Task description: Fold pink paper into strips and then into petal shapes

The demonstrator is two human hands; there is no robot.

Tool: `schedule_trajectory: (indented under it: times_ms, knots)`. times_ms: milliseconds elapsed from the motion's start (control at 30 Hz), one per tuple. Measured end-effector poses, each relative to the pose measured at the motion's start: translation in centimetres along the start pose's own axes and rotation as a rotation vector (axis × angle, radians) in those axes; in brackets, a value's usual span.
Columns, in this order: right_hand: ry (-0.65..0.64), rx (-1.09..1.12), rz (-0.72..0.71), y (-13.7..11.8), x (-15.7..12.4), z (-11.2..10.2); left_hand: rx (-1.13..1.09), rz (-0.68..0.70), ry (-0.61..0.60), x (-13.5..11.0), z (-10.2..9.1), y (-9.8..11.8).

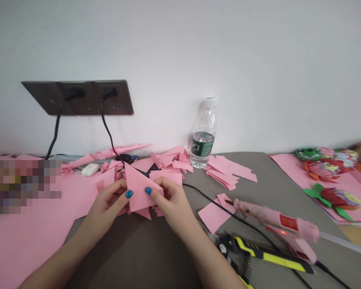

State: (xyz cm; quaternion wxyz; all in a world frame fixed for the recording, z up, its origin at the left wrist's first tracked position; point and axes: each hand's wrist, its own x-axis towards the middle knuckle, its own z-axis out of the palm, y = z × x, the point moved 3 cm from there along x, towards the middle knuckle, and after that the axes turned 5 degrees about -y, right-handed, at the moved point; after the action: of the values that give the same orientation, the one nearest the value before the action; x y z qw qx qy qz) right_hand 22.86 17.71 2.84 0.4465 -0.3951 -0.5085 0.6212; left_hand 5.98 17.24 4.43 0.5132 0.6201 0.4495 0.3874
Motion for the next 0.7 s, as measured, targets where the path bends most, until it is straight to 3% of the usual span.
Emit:
schedule_trajectory:
  times_ms: [233, 500, 700]
  knots:
    - [-0.014, -0.028, 0.014, -0.03, 0.04, 0.01, 0.004, 0.015, 0.065, 0.11, -0.22, -0.02]
    - [0.045, -0.049, 0.033, -0.11, 0.02, -0.27, -0.048, 0.014, -0.023, -0.01, 0.05, -0.17]
    - [0.006, -0.074, 0.005, -0.31, 0.08, -0.03, 0.048, 0.04, 0.039, 0.09, -0.1, 0.01]
